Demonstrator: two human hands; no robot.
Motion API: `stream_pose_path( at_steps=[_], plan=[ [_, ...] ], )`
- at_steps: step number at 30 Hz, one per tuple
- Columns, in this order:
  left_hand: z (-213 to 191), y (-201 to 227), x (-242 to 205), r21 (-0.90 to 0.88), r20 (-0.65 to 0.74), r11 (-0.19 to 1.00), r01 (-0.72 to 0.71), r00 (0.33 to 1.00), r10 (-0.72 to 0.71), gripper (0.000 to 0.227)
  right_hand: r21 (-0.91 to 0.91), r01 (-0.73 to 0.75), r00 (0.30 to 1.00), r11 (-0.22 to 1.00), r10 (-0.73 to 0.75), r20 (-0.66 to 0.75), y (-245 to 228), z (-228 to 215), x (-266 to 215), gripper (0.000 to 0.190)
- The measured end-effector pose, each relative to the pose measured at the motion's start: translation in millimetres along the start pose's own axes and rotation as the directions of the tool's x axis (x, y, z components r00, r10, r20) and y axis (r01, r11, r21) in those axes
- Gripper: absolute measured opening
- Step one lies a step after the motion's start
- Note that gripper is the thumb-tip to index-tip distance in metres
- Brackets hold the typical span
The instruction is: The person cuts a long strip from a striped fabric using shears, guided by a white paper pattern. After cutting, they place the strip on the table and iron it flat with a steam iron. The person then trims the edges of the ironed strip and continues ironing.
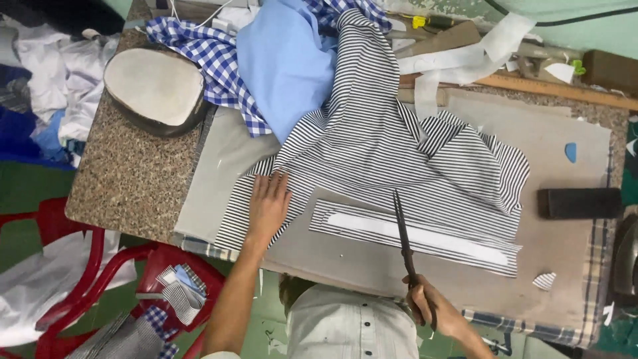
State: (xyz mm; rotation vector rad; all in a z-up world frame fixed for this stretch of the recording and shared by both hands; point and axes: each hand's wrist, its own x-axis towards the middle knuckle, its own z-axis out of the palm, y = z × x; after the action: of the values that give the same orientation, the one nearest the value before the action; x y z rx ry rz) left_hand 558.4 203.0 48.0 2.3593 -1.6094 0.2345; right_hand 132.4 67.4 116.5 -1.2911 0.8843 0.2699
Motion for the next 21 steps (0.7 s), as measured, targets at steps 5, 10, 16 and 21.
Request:
stream_pose_path(
  at_steps=[5, 10, 16, 21],
  plan=[
    [10.3, 156.6, -7.2, -0.161, 0.025, 0.98, -0.116, 0.992, 0.122, 0.022, -0.029, 0.029, 1.0, 0.999, -0.029, -0.01, 15.8, -68.3, -5.8, 0.069],
    [66.2, 202.8, 6.6, -0.171, 0.347, 0.985, -0.014, 0.935, 0.073, 0.051, -0.03, 0.115, 0.992, 0.993, -0.117, -0.045, 31.1, -98.9, -21.7, 0.073],
    [40.0, 210.2, 51.0, -0.034, 0.734, 0.998, -0.062, 0.676, 0.067, 0.066, 0.014, 0.166, 0.984, 0.986, -0.164, -0.076, 63.8, -116.0, -43.4, 0.077],
    [-15.3, 215.5, 95.1, -0.255, 0.801, 0.919, 0.302, 0.598, 0.026, 0.017, 0.078, 0.187, 0.965, 0.979, -0.168, -0.203, 76.1, -118.5, -67.3, 0.085]
  ],
)
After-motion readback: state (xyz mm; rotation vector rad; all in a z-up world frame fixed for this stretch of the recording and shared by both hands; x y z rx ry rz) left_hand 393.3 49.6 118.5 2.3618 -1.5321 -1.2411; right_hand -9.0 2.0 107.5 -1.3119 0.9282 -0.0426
